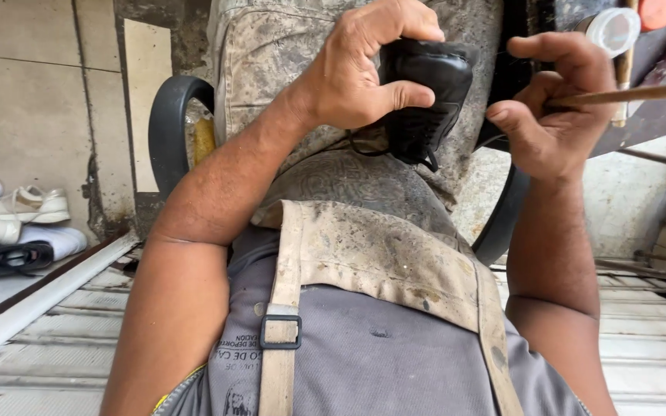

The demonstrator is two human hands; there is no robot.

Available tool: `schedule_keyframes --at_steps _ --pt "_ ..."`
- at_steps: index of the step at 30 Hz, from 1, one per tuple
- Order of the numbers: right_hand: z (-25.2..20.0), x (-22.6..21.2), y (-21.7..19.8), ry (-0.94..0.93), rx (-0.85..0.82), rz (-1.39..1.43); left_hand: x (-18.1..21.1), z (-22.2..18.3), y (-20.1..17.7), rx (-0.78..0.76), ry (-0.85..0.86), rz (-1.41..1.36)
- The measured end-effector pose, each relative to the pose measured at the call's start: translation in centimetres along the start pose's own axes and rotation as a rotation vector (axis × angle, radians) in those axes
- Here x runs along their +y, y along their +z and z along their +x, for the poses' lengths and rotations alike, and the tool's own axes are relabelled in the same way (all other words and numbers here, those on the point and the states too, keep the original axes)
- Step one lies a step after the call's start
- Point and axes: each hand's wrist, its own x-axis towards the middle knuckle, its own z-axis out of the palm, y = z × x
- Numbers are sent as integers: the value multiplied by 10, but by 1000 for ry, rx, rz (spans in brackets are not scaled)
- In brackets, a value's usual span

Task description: Applying glue to the sole of a black shoe using a brush at a repair bench.

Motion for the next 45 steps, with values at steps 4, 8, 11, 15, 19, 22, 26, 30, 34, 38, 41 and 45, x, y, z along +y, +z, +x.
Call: schedule_keyframes --at_steps 4,8,11,15,19,22,26,30,34,38,41,45 --pt "2 3 9 -18 3 15 21 3 -3 14 -32 82" --pt "7 0 5 -20 -38 6 25 2 2 16 -62 142" --pt "6 -2 8 -14 -56 -13 21 -1 3 61 -44 76" --pt "8 -4 10 -72 -156 -132 16 -2 0 61 8 50" --pt "10 -10 14 -38 -214 -108 8 -8 -3 85 -54 31" --pt "13 -12 17 -78 -272 -142 13 -11 -2 120 -127 89" --pt "13 -7 20 -88 -270 -119 17 -12 2 128 -139 88" --pt "12 5 14 -242 -140 -87 12 -10 3 108 -75 62" --pt "18 -1 3 -229 -141 -119 19 2 9 55 -30 -20" --pt "28 -8 4 -244 -211 -142 21 5 17 33 -30 -45" --pt "29 -5 6 -253 -240 -89 17 1 24 43 -49 -4" --pt "29 -7 3 -238 -251 -85 17 0 28 23 -54 -55"
